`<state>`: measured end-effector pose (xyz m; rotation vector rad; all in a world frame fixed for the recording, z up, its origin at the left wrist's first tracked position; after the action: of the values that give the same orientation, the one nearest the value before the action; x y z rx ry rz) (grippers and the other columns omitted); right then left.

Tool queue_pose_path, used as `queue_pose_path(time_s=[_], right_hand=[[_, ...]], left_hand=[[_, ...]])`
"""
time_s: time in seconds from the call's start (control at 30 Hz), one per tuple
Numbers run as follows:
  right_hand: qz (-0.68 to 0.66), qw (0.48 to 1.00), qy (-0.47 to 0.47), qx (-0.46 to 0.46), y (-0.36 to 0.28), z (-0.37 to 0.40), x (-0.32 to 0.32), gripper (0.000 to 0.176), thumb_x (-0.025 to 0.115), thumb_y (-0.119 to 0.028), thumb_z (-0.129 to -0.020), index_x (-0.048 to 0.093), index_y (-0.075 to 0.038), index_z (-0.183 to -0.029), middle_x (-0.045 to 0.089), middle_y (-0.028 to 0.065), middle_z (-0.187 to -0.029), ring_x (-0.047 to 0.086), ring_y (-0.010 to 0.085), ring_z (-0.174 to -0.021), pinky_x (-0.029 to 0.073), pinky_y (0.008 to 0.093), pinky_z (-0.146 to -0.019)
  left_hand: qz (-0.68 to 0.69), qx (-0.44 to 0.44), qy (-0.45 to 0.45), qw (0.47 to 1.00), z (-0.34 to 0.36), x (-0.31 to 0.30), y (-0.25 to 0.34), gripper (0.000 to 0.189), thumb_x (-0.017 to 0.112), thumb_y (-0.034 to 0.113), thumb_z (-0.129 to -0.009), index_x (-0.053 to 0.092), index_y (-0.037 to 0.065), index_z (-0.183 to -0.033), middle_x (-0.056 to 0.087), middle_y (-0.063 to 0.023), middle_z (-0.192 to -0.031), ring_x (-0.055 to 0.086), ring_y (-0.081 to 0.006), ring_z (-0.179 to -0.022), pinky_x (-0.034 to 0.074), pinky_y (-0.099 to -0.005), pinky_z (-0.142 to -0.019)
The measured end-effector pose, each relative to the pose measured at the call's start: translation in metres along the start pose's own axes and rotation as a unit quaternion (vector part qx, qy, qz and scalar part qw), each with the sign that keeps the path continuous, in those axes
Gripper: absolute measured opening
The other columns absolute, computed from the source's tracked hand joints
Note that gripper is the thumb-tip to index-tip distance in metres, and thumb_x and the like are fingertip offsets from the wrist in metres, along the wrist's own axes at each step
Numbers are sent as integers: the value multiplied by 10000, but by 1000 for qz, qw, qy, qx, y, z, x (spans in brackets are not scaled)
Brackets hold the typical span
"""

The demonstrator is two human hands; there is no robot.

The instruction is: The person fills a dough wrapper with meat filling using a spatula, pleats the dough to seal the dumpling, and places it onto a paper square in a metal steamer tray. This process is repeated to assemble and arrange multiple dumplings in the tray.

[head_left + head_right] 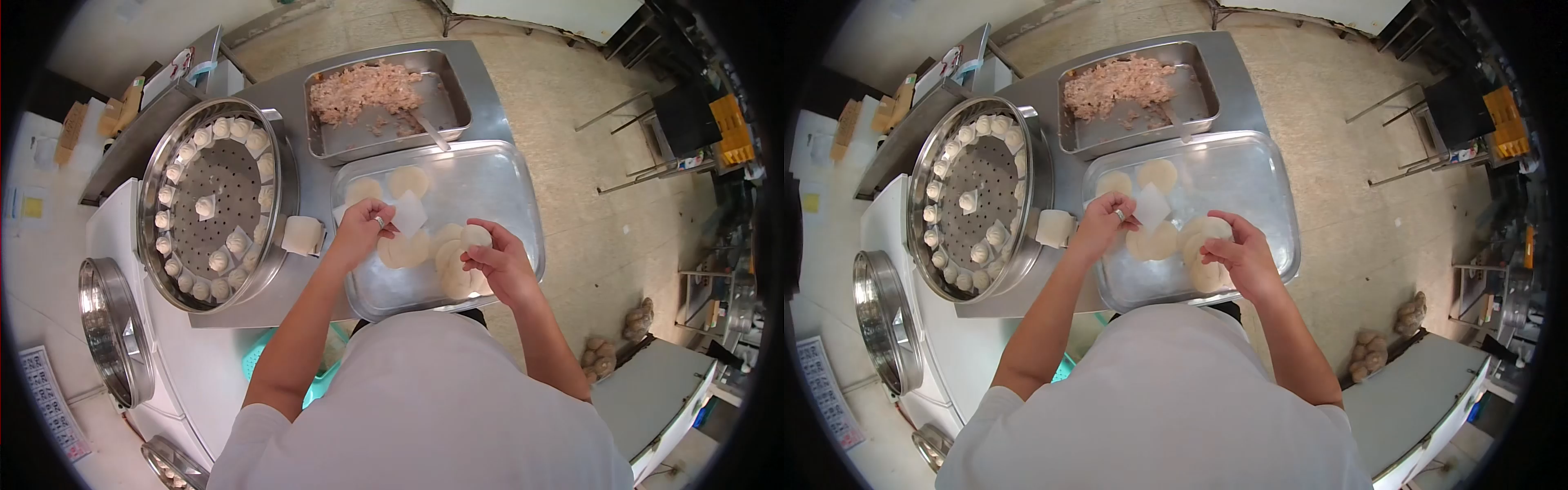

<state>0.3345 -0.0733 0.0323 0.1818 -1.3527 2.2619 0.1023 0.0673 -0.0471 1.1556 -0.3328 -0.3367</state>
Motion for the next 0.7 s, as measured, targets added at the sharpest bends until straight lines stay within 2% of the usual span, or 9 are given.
queue_pose_path(time_s=[0.07,0.17,0.27,0.37,0.47,0.57,0.6,0.7], right_hand=[[28,1000,-2,0,-2,-6,3,450,688,-34,-928,556,88,-1340,678,105,-998,684,163,-815,582,299,-724],[172,984,17,-48,6,-26,1,492,742,-83,-887,582,77,-1323,693,113,-979,674,164,-802,564,301,-723],[394,907,45,-139,10,-47,10,487,776,-120,-862,619,53,-1290,710,84,-970,656,139,-794,551,296,-725],[453,872,4,-187,17,-68,25,459,788,-136,-821,670,31,-1232,702,120,-948,645,152,-772,545,323,-727],[456,863,-5,-216,12,-82,35,443,784,-130,-822,674,41,-1217,707,125,-920,637,156,-742,543,316,-713],[373,914,28,-155,1,-87,32,456,785,-127,-816,668,49,-1220,715,145,-907,640,181,-715,545,321,-701],[371,914,26,-159,-3,-87,33,454,782,-127,-817,668,52,-1219,713,150,-874,637,187,-686,546,318,-681],[473,864,-10,-172,-6,-85,43,447,771,-142,-822,673,33,-1221,720,180,-951,684,245,-777,563,348,-750]], left_hand=[[-19,-16,-3,1000,-12,5,-10,183,723,196,-966,710,14,-953,717,-46,-812,675,-138,-743,543,-312,-688],[-272,21,96,957,-30,11,-32,199,746,210,-936,721,12,-934,726,-76,-792,685,-152,-734,542,-330,-680],[-328,65,117,935,-28,17,-25,201,767,207,-902,729,10,-916,726,-101,-776,682,-167,-714,532,-337,-667],[-353,51,107,928,-26,19,-22,196,772,196,-889,728,5,-906,727,-104,-781,679,-181,-707,525,-345,-660],[-258,62,93,960,-30,20,-29,186,773,176,-889,723,-3,-887,722,-98,-769,670,-162,-697,520,-329,-647],[-121,50,102,986,-34,16,-48,189,783,166,-884,719,-10,-861,719,-97,-770,660,-139,-682,517,-311,-626],[-127,42,107,985,-33,16,-50,186,783,161,-884,719,-11,-854,715,-93,-756,654,-134,-667,514,-306,-614],[-161,23,117,980,-36,15,-49,178,782,149,-884,722,-12,-840,703,-82,-713,639,-125,-619,504,-296,-578]])
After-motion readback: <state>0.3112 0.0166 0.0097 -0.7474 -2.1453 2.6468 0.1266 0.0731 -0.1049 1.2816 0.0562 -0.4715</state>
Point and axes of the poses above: each hand's wrist, its own z-axis away from the middle knuckle, its own x-axis out of the palm, y = z × x, the point moved 3 cm from there along -z, towards the middle knuckle
